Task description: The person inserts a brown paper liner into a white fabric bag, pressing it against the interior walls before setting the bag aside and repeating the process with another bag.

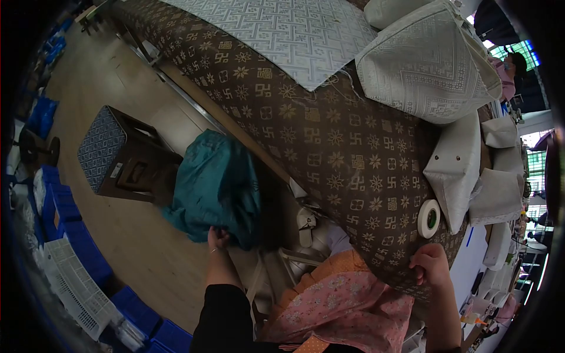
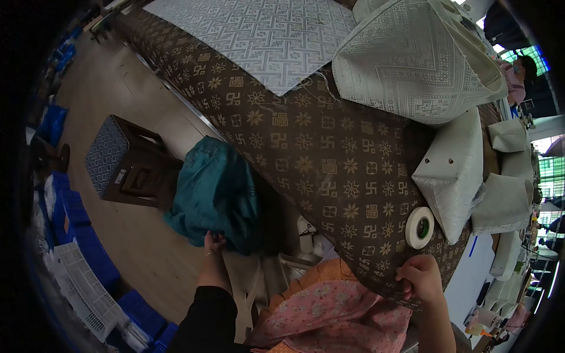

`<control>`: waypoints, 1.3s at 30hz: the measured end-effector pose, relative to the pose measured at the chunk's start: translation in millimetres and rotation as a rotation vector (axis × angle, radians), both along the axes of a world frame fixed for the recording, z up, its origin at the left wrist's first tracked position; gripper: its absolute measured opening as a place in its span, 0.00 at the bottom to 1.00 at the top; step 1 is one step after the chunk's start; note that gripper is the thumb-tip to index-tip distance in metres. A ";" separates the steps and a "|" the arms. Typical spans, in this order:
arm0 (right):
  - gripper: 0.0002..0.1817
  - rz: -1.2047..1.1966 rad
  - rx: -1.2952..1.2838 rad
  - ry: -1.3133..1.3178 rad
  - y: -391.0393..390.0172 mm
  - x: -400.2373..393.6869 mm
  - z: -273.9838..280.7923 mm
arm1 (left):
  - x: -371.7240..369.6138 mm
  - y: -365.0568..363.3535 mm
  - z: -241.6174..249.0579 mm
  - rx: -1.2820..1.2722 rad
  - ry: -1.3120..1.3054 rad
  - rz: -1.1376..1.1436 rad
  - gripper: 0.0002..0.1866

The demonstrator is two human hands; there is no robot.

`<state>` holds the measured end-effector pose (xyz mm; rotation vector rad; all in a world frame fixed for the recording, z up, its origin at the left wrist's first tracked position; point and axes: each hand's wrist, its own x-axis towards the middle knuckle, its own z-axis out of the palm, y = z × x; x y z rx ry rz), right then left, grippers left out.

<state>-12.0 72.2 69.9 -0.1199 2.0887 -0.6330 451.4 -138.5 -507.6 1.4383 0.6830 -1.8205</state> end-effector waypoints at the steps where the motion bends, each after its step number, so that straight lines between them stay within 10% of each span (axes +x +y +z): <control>1: 0.11 0.002 0.001 0.001 -0.1 -0.9 0.0 | -4.0 -0.4 -1.1 -0.360 -0.459 -0.707 0.12; 2: 0.11 -0.012 0.011 -0.007 -0.3 -1.6 -0.3 | -6.4 -1.4 -1.5 -0.721 -0.919 -1.412 0.11; 3: 0.11 -0.026 0.021 -0.017 -0.3 -2.0 -0.5 | -4.4 -4.4 -15.7 -0.719 -0.920 -1.409 0.11; 6: 0.11 -0.020 0.014 -0.013 0.0 -2.3 -1.5 | 1.3 -13.0 -35.2 -0.672 -0.066 -0.455 0.13; 9: 0.11 -0.006 0.011 -0.012 -0.2 -3.0 -1.6 | -40.9 -33.5 50.6 -0.712 -0.256 -0.661 0.19; 12: 0.12 -0.009 0.017 0.004 0.6 -3.5 -2.5 | -85.3 -51.9 105.4 -0.535 -0.461 -0.007 0.15; 14: 0.12 0.002 0.019 0.004 0.1 -4.1 -2.6 | -103.8 -56.3 152.9 -0.361 -1.403 -0.671 0.17; 17: 0.12 -0.008 0.004 -0.004 2.0 -5.2 -4.6 | -140.4 -54.0 178.7 -0.864 -0.797 -0.194 0.13; 19: 0.12 -0.021 -0.006 -0.012 4.7 -7.5 -6.1 | -181.5 -39.8 213.0 -0.788 -0.597 -0.333 0.13; 24: 0.12 -0.028 -0.029 -0.031 8.1 -10.8 -8.6 | -276.0 59.7 239.2 -1.278 -0.897 -1.098 0.18; 27: 0.12 -0.031 -0.027 -0.016 7.3 -8.3 -7.9 | -271.9 64.0 243.9 -1.398 -0.425 -1.484 0.22; 30: 0.13 -0.036 -0.041 -0.043 6.1 -8.3 -7.5 | -247.6 21.7 230.6 -1.312 -0.597 -1.955 0.26; 33: 0.13 -0.029 -0.035 -0.056 5.7 -9.9 -6.7 | -195.4 -9.0 73.1 -1.533 -1.488 -1.799 0.32; 37: 0.13 -0.063 -0.036 -0.103 4.5 -11.5 -6.0 | -135.8 -81.4 87.2 -1.268 -1.668 -1.868 0.35; 39: 0.12 -0.060 -0.027 -0.098 3.1 -12.9 -5.5 | -118.8 -106.6 87.0 -1.540 -1.629 -1.533 0.35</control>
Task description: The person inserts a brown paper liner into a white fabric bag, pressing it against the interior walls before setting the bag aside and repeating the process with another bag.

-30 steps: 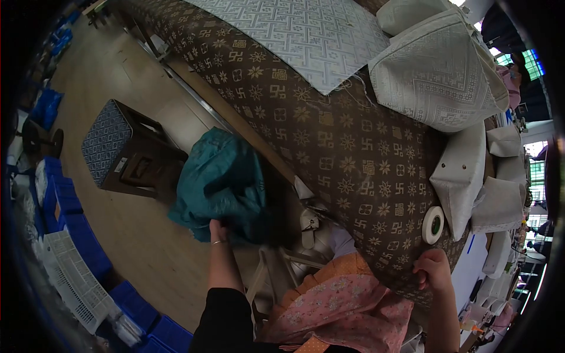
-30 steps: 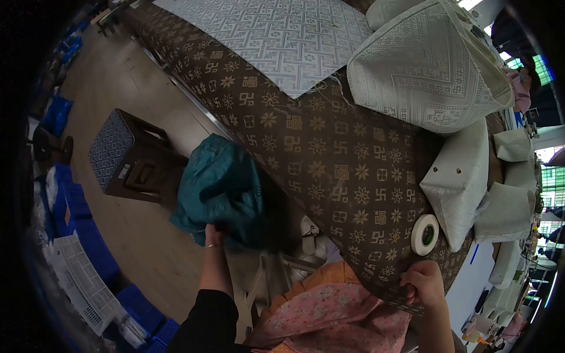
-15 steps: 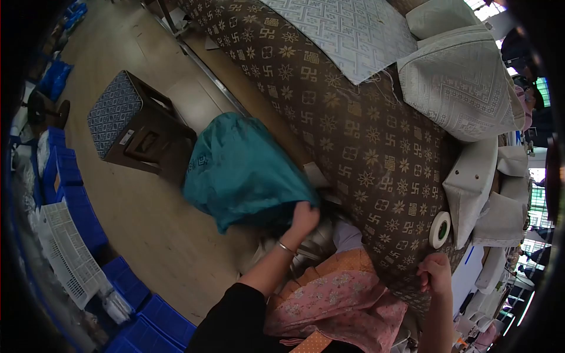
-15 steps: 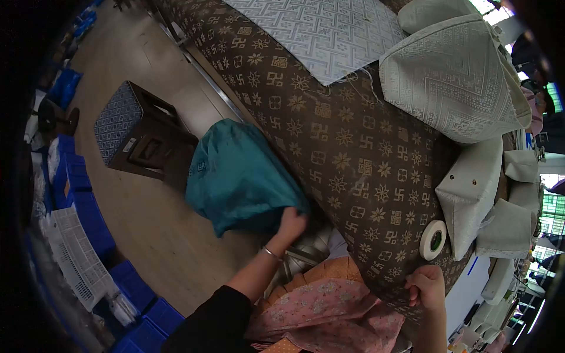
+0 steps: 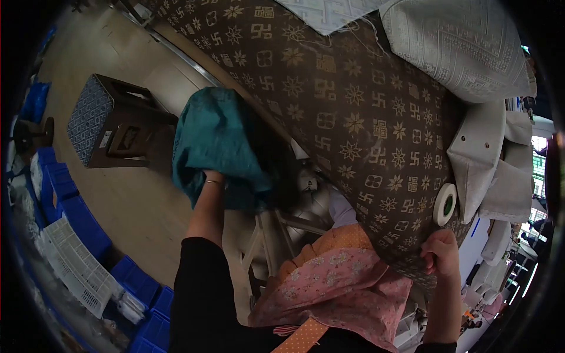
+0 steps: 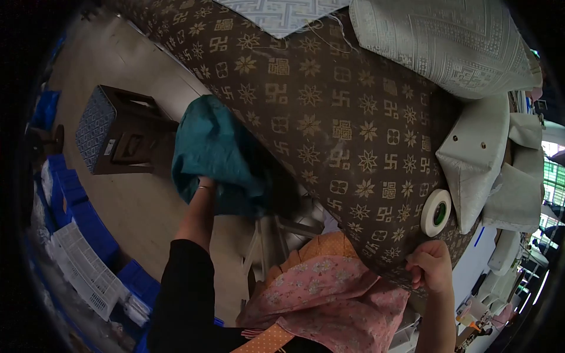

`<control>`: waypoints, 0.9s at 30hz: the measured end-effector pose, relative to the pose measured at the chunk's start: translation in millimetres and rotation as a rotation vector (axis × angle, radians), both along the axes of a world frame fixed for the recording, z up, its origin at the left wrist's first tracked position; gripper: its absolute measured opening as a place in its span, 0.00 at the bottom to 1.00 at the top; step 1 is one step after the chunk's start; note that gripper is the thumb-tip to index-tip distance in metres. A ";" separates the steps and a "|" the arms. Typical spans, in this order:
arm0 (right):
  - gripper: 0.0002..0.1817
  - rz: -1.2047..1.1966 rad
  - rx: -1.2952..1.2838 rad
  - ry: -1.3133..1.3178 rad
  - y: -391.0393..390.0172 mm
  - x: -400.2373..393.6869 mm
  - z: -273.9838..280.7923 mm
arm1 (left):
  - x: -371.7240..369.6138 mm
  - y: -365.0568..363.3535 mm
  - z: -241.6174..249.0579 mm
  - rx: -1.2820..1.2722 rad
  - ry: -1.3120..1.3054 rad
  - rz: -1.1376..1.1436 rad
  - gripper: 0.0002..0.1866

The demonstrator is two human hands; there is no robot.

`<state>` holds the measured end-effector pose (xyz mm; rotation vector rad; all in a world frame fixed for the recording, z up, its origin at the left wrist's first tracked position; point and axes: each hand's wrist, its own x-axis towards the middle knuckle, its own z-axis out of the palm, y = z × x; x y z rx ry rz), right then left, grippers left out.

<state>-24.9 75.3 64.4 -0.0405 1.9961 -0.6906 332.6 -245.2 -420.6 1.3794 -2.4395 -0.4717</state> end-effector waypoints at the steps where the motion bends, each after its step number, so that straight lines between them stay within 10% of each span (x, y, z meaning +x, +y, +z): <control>1: 0.12 -0.012 0.010 -0.003 -1.2 0.4 0.7 | 0.4 -9.1 -7.1 0.010 -0.003 -0.012 0.35; 15: 0.10 -0.071 0.084 -0.077 -13.0 -2.8 7.7 | -9.6 -24.0 -14.9 0.156 -0.126 -0.370 0.35; 21: 0.08 -0.105 0.075 -0.049 -18.9 1.7 8.7 | 55.4 72.2 20.8 0.576 -0.654 -0.784 0.35; 24: 0.08 -0.108 0.105 -0.076 -21.1 1.2 9.2 | 45.3 99.9 51.6 0.858 -1.214 -0.551 0.33; 27: 0.08 -0.090 0.092 -0.067 -19.9 1.7 8.3 | 85.1 123.6 12.4 0.703 -0.891 -0.355 0.25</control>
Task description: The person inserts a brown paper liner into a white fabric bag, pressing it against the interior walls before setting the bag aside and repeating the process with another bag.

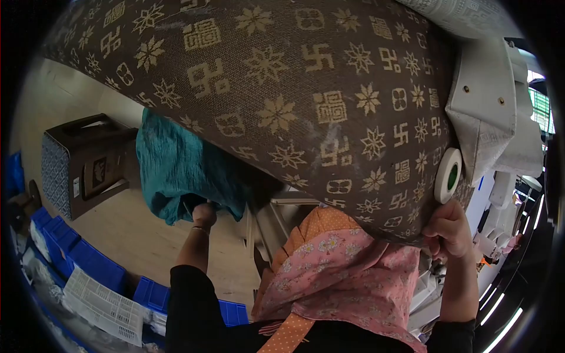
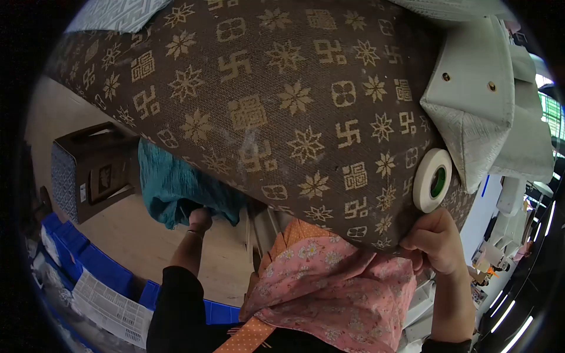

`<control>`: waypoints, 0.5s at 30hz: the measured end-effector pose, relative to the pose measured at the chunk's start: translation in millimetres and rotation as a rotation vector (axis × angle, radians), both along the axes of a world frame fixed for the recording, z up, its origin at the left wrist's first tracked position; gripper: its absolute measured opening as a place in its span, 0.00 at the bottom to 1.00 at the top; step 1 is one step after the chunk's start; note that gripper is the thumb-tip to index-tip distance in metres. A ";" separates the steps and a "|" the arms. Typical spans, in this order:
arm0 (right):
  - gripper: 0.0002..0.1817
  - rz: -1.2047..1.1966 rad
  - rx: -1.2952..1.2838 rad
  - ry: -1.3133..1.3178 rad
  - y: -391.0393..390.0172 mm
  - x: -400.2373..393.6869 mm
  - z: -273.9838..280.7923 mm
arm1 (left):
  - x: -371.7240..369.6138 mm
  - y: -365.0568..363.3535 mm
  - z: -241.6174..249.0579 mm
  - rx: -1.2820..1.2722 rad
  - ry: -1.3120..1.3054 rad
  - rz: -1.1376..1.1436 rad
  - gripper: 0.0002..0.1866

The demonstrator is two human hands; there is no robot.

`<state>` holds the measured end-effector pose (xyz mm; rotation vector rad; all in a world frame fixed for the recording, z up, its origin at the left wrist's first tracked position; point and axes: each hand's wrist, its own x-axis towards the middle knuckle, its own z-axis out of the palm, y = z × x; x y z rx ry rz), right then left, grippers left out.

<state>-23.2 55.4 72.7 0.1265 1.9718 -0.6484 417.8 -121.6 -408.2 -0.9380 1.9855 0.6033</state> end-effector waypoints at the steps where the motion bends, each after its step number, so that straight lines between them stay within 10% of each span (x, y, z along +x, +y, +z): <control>1: 0.08 -0.009 -0.004 0.003 1.7 -0.8 -0.8 | 3.2 -2.9 -1.5 -0.064 0.099 0.067 0.24; 6: 0.09 0.043 -0.020 -0.009 2.5 -1.9 -2.0 | 59.9 -45.1 -48.4 -0.291 0.550 0.506 0.16; 9: 0.08 0.058 -0.049 -0.019 0.7 -2.4 -1.9 | 32.3 -88.2 49.2 -0.367 0.551 0.775 0.18; 15: 0.11 0.065 -0.063 -0.036 0.5 -1.8 -1.8 | 4.0 -69.2 75.5 -0.402 0.644 0.915 0.20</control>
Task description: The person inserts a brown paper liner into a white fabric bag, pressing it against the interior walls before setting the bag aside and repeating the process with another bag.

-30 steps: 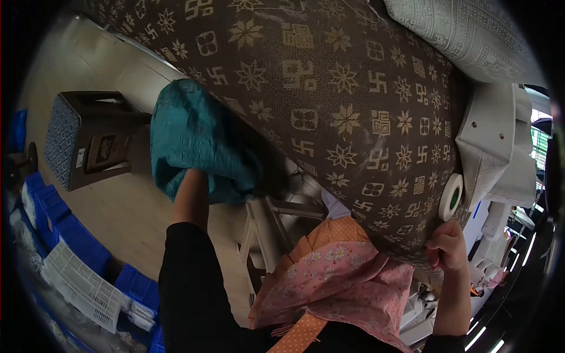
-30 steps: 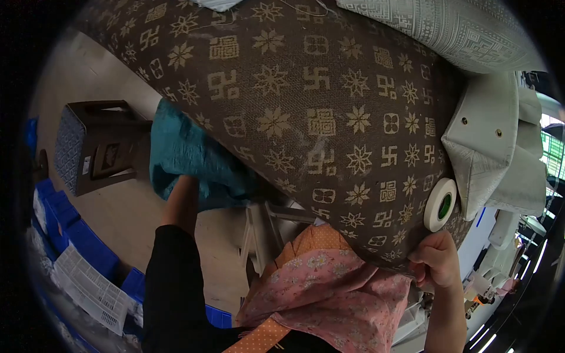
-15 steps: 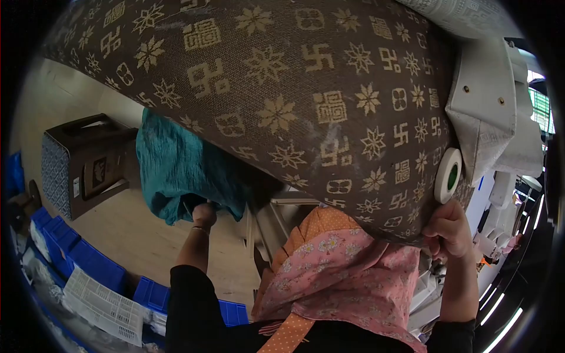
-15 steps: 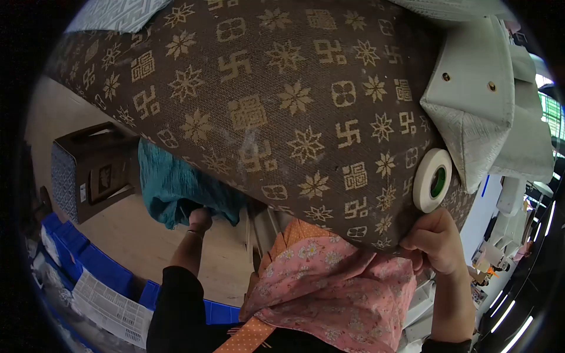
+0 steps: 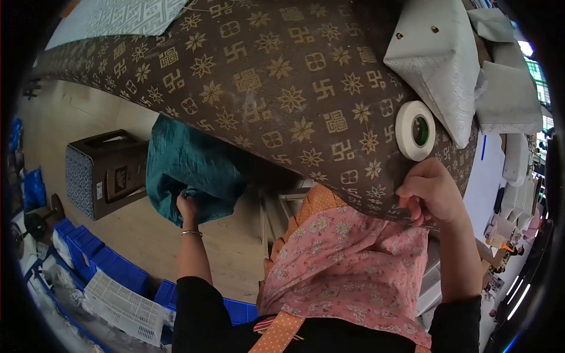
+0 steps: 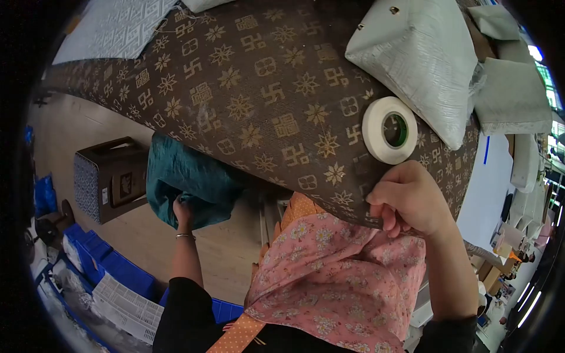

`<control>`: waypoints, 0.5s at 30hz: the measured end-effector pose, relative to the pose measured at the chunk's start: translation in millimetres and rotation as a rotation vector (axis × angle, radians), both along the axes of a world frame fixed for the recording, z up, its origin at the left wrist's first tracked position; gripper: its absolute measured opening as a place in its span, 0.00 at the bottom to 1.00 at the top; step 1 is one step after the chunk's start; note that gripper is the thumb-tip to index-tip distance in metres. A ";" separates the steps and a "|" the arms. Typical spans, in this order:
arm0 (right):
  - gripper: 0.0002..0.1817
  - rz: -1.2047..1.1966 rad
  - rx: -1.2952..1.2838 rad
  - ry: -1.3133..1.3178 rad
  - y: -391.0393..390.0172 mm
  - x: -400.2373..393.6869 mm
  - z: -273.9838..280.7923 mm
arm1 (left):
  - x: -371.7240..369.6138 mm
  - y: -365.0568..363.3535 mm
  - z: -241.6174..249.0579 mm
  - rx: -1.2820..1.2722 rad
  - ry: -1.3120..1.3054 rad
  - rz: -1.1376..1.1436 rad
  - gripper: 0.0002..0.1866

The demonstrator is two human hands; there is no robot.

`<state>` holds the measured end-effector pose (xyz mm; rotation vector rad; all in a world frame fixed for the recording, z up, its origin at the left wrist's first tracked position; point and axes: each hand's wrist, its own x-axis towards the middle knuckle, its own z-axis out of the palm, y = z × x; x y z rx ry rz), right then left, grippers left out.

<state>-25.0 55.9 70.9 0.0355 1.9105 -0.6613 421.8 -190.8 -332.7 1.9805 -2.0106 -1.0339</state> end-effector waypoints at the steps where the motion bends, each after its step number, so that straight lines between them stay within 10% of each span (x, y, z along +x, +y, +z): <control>1: 0.11 -0.007 -0.010 0.003 -0.9 -0.3 1.0 | -11.4 6.7 4.8 -0.004 -0.042 0.021 0.20; 9: 0.13 0.096 -0.061 0.006 5.1 1.1 -6.9 | -1.3 -0.8 61.9 0.038 0.436 0.262 0.19; 11: 0.13 0.109 -0.079 0.035 4.6 2.6 -7.7 | -28.1 4.0 124.1 0.085 0.652 0.678 0.19; 15: 0.13 0.075 -0.067 0.026 2.3 1.3 -6.8 | -4.3 3.6 104.3 -0.033 0.686 0.494 0.18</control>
